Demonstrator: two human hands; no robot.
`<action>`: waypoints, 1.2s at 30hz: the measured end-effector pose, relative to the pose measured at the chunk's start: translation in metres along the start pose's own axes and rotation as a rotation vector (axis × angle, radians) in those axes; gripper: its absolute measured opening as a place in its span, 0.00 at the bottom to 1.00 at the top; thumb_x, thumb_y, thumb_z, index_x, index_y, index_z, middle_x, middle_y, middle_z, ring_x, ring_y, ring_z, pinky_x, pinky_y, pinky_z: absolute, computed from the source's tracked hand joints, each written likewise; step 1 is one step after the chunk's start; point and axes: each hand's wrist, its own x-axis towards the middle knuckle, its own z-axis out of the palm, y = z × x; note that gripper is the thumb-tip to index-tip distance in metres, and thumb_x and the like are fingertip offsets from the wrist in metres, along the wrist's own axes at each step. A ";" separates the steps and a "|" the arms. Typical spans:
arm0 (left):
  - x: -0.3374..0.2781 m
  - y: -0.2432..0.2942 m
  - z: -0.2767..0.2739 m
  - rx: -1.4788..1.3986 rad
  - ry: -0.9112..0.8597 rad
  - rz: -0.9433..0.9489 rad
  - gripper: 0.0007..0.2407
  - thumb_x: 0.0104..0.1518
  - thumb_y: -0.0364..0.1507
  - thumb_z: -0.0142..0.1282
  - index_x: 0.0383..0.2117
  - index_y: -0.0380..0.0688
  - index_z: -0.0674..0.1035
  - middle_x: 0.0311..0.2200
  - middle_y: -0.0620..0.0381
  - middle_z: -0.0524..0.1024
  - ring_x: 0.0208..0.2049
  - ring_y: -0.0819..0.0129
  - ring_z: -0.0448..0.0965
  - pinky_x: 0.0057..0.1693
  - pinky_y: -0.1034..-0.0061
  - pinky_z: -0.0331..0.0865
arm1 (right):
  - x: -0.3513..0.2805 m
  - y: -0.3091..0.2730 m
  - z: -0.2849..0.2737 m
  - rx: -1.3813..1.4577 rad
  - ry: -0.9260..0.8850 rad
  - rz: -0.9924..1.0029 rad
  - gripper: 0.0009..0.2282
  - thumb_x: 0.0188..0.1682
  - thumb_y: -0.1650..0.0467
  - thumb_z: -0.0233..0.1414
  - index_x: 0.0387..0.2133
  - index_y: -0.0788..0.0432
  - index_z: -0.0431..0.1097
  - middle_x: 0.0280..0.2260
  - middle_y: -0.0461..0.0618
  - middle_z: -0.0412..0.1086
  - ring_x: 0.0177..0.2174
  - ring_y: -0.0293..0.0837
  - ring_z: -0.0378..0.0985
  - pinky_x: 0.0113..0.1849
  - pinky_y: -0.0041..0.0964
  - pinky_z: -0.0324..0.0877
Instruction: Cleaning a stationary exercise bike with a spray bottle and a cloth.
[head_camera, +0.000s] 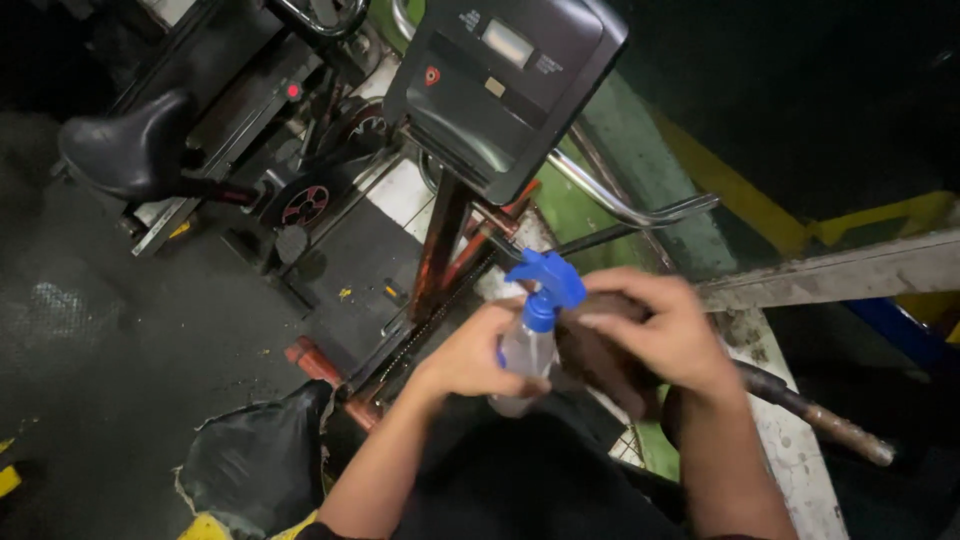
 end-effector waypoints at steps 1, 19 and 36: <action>0.005 -0.003 0.003 -0.179 -0.070 -0.167 0.16 0.42 0.34 0.72 0.37 0.45 0.82 0.38 0.58 0.82 0.42 0.68 0.83 0.54 0.71 0.76 | 0.003 -0.008 -0.008 -0.009 0.055 0.024 0.14 0.41 0.76 0.61 0.42 0.62 0.76 0.40 0.49 0.78 0.40 0.40 0.81 0.43 0.33 0.75; -0.038 -0.008 -0.024 -0.372 0.321 -0.154 0.15 0.47 0.27 0.67 0.41 0.37 0.78 0.50 0.56 0.80 0.47 0.73 0.78 0.58 0.72 0.72 | 0.173 0.036 0.013 -0.768 0.097 -0.111 0.16 0.39 0.66 0.60 0.42 0.56 0.77 0.38 0.67 0.74 0.38 0.68 0.75 0.38 0.58 0.71; 0.018 0.013 -0.014 -0.334 0.158 -0.356 0.38 0.49 0.18 0.62 0.69 0.43 0.55 0.38 0.53 0.78 0.37 0.70 0.80 0.48 0.73 0.75 | 0.090 0.053 -0.018 -0.969 0.266 -0.078 0.20 0.37 0.61 0.66 0.36 0.62 0.70 0.34 0.61 0.74 0.37 0.63 0.76 0.39 0.55 0.70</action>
